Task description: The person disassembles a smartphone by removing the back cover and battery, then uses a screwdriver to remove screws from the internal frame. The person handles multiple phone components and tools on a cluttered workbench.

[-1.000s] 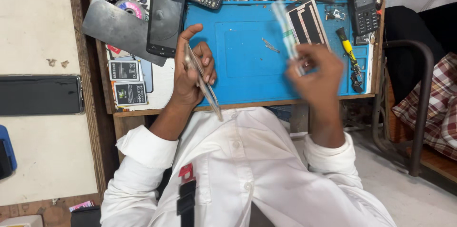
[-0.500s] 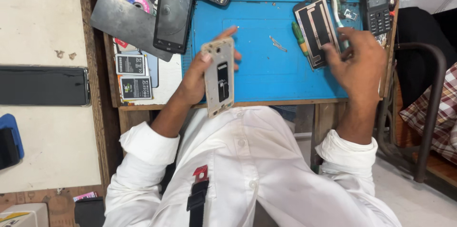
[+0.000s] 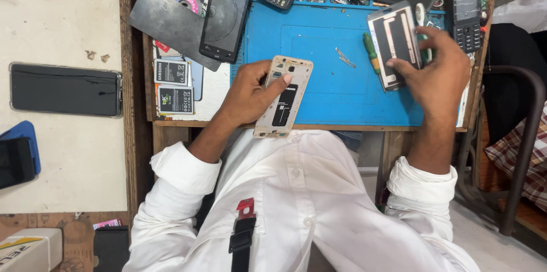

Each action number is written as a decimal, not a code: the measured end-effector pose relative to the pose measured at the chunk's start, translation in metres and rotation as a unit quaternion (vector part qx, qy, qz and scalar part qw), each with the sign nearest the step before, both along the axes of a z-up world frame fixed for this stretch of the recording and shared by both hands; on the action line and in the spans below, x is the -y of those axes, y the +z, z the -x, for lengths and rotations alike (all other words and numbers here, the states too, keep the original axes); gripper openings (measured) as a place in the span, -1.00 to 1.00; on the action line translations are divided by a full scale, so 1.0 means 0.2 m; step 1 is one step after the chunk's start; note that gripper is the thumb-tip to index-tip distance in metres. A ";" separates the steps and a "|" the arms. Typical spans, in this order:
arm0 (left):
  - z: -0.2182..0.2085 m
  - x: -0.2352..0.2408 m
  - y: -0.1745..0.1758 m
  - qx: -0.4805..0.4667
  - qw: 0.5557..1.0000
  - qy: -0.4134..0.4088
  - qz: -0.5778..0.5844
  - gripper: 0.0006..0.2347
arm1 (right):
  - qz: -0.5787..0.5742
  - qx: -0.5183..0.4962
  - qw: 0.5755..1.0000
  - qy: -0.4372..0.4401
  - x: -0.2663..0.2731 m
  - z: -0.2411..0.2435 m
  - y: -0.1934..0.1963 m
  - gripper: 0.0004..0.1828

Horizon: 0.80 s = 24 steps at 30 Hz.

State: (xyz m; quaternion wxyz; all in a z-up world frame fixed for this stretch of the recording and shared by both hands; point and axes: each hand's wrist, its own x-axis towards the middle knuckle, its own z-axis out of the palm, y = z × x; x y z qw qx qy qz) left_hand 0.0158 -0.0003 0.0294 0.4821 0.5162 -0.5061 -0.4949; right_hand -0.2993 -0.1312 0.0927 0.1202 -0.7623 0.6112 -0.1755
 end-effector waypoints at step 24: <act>0.02 0.02 -0.11 -0.153 0.988 0.034 -0.012 -0.71 | -0.119 0.608 0.770 0.150 -0.26 -0.46 -0.19 -0.56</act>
